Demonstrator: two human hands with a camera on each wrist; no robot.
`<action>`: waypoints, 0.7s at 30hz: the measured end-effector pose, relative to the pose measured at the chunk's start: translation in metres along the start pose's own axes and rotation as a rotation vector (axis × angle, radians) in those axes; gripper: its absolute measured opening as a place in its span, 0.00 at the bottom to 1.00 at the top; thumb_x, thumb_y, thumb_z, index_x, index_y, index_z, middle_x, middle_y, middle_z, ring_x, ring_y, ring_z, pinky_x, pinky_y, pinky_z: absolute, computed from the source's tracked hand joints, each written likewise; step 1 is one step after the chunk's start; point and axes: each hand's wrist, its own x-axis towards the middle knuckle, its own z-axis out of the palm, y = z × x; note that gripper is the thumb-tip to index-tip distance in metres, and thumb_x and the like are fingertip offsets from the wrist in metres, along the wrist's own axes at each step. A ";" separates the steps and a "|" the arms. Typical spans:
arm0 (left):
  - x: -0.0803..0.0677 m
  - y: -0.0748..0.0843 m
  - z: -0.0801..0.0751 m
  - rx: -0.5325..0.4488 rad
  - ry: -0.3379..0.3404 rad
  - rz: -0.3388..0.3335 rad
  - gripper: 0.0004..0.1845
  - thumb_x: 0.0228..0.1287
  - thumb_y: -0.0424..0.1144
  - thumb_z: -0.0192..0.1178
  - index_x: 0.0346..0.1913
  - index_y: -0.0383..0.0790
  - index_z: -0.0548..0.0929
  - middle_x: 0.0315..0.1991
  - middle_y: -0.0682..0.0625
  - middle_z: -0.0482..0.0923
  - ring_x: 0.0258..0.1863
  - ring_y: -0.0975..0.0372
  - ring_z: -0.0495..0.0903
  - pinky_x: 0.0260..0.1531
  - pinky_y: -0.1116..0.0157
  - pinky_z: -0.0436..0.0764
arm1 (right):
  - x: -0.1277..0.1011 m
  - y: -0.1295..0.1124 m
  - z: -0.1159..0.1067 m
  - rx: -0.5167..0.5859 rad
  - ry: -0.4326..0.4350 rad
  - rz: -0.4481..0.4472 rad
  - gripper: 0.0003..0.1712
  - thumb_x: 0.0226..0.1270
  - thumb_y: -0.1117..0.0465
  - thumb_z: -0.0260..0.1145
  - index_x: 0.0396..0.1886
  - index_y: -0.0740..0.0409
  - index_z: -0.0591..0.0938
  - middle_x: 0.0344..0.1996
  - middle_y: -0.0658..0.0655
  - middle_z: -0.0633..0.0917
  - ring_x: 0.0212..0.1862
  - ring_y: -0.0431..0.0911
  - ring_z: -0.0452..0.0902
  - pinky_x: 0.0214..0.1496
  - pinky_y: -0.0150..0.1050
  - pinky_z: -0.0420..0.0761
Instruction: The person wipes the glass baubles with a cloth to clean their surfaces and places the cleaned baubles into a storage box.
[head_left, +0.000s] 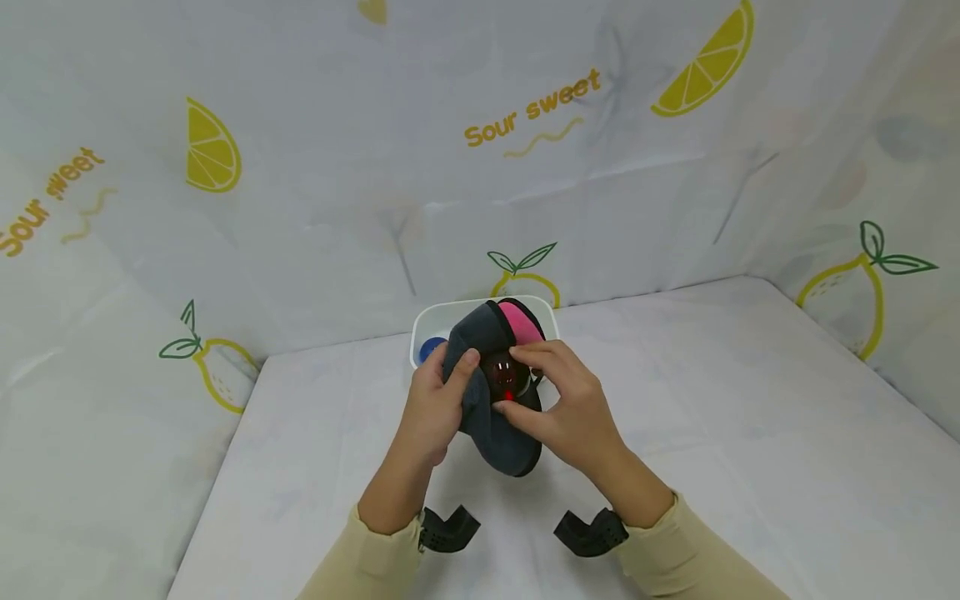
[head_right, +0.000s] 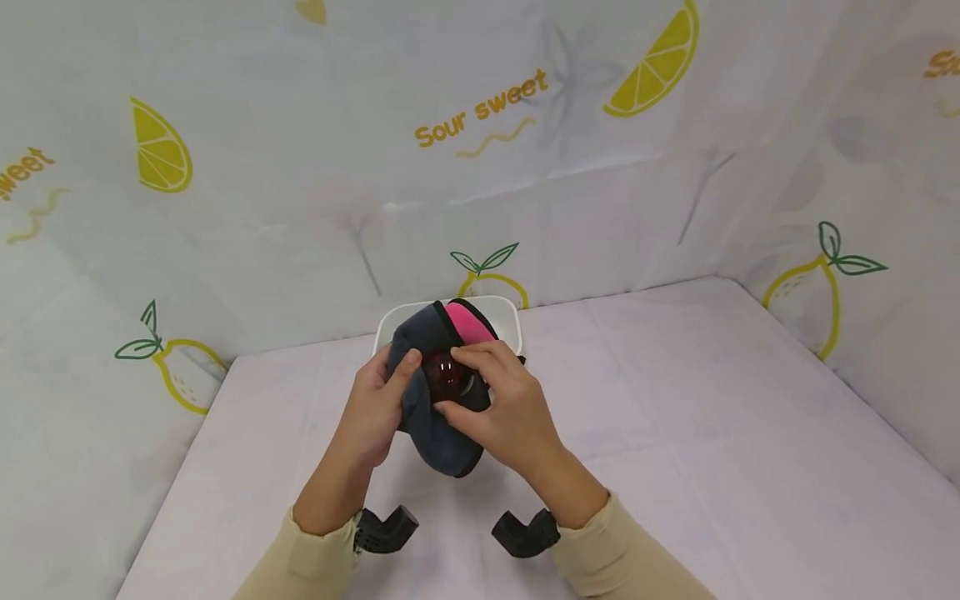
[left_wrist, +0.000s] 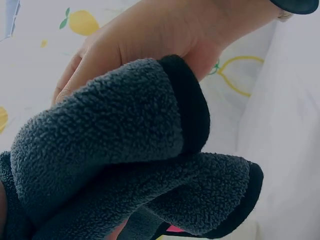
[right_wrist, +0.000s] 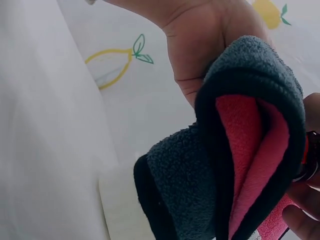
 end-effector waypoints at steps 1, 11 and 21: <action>0.000 0.001 0.000 -0.009 0.001 -0.004 0.20 0.74 0.48 0.54 0.55 0.35 0.77 0.41 0.42 0.77 0.38 0.60 0.79 0.37 0.64 0.84 | 0.000 0.000 0.000 0.012 0.005 0.005 0.34 0.42 0.64 0.83 0.54 0.62 0.82 0.49 0.57 0.83 0.49 0.46 0.78 0.45 0.38 0.83; -0.001 0.002 0.001 -0.015 -0.051 -0.063 0.26 0.69 0.48 0.61 0.64 0.39 0.72 0.51 0.38 0.80 0.44 0.55 0.84 0.44 0.54 0.86 | -0.001 0.002 0.002 0.069 0.026 0.124 0.34 0.44 0.65 0.82 0.56 0.60 0.82 0.48 0.53 0.83 0.48 0.43 0.78 0.45 0.37 0.84; -0.001 0.000 0.001 0.014 -0.059 -0.065 0.30 0.66 0.51 0.64 0.64 0.39 0.70 0.51 0.37 0.80 0.44 0.53 0.84 0.45 0.53 0.85 | -0.001 0.001 0.003 -0.042 -0.013 0.021 0.34 0.45 0.65 0.82 0.56 0.63 0.82 0.51 0.57 0.82 0.53 0.48 0.80 0.54 0.30 0.81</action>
